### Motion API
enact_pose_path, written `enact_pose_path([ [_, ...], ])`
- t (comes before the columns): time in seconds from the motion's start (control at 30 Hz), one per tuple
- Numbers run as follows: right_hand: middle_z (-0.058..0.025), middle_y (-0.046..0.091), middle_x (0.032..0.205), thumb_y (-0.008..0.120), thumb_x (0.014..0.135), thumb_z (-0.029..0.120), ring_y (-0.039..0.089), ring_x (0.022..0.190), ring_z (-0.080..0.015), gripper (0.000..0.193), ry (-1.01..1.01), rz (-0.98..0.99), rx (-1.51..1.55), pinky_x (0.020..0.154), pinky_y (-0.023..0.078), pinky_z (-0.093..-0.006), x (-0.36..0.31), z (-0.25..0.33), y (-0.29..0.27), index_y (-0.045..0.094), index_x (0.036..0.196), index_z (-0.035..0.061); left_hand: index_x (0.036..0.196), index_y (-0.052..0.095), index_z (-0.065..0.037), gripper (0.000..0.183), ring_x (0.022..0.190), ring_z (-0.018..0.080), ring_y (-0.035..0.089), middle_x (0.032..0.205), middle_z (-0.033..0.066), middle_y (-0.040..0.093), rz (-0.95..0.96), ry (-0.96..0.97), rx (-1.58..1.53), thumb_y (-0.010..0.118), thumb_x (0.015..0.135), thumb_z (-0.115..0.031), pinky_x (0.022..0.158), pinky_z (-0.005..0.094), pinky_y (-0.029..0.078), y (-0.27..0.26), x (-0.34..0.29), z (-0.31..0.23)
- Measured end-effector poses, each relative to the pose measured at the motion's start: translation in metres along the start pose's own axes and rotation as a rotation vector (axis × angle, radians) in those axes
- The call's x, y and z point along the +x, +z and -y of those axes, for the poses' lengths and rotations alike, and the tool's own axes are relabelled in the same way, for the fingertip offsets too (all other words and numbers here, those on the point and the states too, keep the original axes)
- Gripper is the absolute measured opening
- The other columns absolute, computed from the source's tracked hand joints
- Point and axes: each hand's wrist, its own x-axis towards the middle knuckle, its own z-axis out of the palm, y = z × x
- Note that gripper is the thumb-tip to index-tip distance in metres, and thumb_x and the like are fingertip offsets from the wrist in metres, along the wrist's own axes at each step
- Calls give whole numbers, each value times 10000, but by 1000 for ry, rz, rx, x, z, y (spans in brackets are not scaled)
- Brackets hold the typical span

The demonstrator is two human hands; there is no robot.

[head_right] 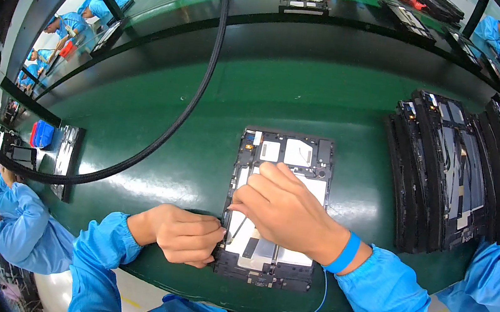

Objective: The person installs ribbon cables and a circuit board into a tablet screen housing by hand, removing a protective film from the housing before inserting the components.

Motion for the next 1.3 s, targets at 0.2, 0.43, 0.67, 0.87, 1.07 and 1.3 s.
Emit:
enact_pose_path([
  [0.2,-45,520,844,884,890,140,512,829,-270,192,17,-45,-60,750,434,-400,0,3,-4,737,1004,93,814,700,59,241,818,308,750,977,215,767,-26,47,15,769,933,-139,781,373,665,3,1,18],
  [0.43,-46,534,879,864,900,123,530,873,-277,172,63,-21,-99,788,434,-413,0,1,-2,732,1007,93,723,671,41,272,804,309,792,954,250,789,-20,55,51,716,938,-120,782,381,708,2,-1,33],
  [0.67,-44,534,880,851,917,128,531,872,-272,147,83,-33,-86,786,437,-412,1,1,-1,724,984,99,744,696,56,263,826,301,803,963,250,796,26,68,116,709,941,-118,802,388,714,0,0,30],
  [0.87,-44,529,875,850,919,129,530,867,-272,145,79,-38,-83,778,437,-411,2,1,-1,723,981,96,778,721,77,226,836,297,805,976,247,802,10,18,141,708,923,-96,807,378,718,3,-2,28],
  [1.07,-57,537,905,794,935,109,539,904,-272,110,86,-11,-90,801,448,-413,1,2,-3,698,975,75,850,750,121,214,836,303,808,976,240,804,13,0,105,718,898,-86,795,376,720,-1,2,29],
  [1.3,-62,546,907,805,926,99,546,906,-284,122,94,-8,-86,803,447,-423,4,1,-4,694,972,78,801,719,89,175,864,315,774,1010,255,773,-23,-22,59,777,848,-70,822,373,684,4,-1,32],
])
